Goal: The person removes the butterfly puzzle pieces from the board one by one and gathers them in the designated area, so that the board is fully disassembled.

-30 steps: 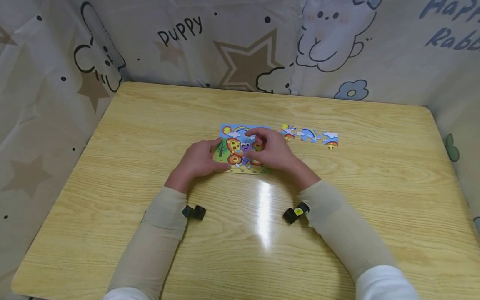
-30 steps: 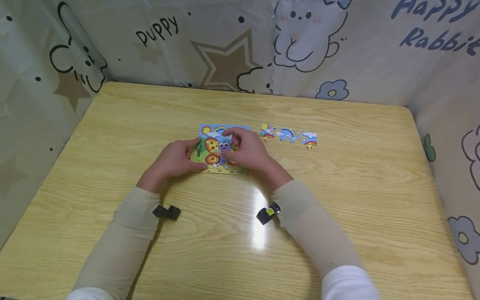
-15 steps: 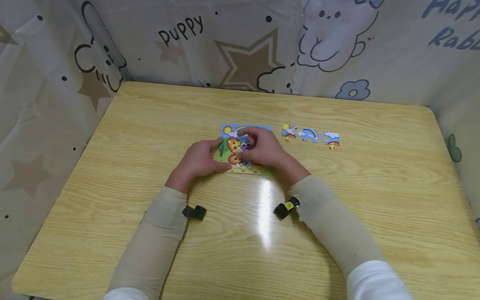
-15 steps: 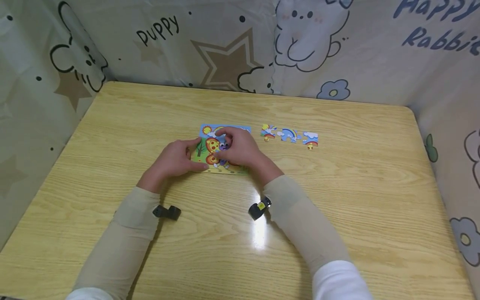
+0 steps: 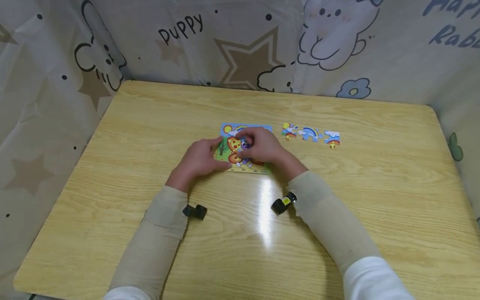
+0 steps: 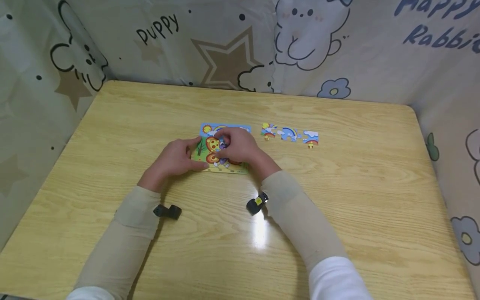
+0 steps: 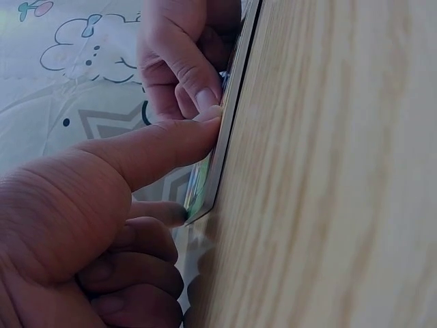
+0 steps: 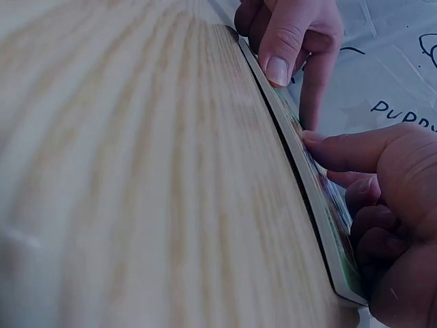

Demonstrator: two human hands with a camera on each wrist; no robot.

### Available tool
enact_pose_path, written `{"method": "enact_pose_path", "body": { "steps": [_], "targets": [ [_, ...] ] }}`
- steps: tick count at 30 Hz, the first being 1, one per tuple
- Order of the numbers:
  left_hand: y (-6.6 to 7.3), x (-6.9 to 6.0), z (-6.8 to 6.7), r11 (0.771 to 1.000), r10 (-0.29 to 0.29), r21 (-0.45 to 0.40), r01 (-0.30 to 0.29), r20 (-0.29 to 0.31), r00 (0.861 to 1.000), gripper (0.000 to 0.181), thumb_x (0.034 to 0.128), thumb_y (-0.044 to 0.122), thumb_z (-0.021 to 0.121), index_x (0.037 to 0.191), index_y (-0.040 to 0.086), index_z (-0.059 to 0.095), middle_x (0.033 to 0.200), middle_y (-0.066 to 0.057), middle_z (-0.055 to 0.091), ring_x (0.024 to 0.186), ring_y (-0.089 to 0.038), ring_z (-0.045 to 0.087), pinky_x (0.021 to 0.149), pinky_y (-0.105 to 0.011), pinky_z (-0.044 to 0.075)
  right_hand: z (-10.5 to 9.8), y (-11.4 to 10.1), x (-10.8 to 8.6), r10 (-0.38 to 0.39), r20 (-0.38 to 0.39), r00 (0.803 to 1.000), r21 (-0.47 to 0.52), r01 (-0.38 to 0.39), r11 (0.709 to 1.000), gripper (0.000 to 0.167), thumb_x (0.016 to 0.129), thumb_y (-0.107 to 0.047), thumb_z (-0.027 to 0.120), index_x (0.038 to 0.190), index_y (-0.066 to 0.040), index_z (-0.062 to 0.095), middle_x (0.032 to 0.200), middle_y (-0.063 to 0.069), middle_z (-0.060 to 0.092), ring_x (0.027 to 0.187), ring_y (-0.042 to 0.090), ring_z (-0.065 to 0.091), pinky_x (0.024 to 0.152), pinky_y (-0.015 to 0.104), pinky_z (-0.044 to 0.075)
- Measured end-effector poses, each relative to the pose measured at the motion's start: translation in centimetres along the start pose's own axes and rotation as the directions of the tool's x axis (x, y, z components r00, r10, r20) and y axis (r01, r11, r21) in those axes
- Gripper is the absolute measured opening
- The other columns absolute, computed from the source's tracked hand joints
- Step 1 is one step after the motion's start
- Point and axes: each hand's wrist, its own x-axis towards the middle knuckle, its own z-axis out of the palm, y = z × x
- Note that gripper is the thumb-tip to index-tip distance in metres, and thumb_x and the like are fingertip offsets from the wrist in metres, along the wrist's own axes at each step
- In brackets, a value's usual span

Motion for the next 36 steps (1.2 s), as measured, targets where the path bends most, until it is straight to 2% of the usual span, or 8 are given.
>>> {"method": "enact_pose_path", "body": {
  "steps": [19, 29, 36],
  "targets": [
    [0.2, 0.0, -0.1, 1.000, -0.001, 0.005, 0.001, 0.014, 1.000, 0.093, 0.0796, 0.044, 0.084, 0.153, 0.008, 0.040, 0.146, -0.015, 0.049, 0.132, -0.031, 0.046, 0.105, -0.045, 0.037, -0.3, -1.3, 0.3, 0.113, 0.057, 0.992, -0.044, -0.110, 0.993, 0.043, 0.079, -0.017, 0.087, 0.117, -0.012, 0.069, 0.080, 0.004, 0.047, 0.074, 0.021, 0.044, 0.074, 0.034, 0.035],
    [0.3, 0.0, -0.1, 1.000, 0.002, 0.012, -0.002, 0.008, 1.000, 0.093, 0.0790, 0.044, 0.084, 0.153, 0.008, 0.040, 0.145, -0.015, 0.051, 0.130, -0.030, 0.047, 0.105, -0.045, 0.038, 0.0, -1.0, 0.0, 0.100, 0.016, 0.995, 0.052, -0.101, 0.994, 0.044, 0.076, -0.011, 0.089, 0.114, -0.012, 0.066, 0.081, 0.005, 0.047, 0.074, 0.022, 0.045, 0.075, 0.034, 0.036],
    [0.4, 0.0, -0.2, 1.000, -0.001, 0.013, 0.001, 0.010, 1.000, 0.093, 0.0789, 0.043, 0.084, 0.154, 0.008, 0.040, 0.139, -0.015, 0.056, 0.122, -0.027, 0.050, 0.103, -0.045, 0.039, 0.1, -0.5, -0.1, 0.091, -0.028, 0.995, 0.094, -0.088, 0.992, 0.043, 0.074, -0.011, 0.090, 0.110, -0.011, 0.066, 0.080, 0.005, 0.047, 0.073, 0.022, 0.045, 0.072, 0.035, 0.036]
  ]
}}
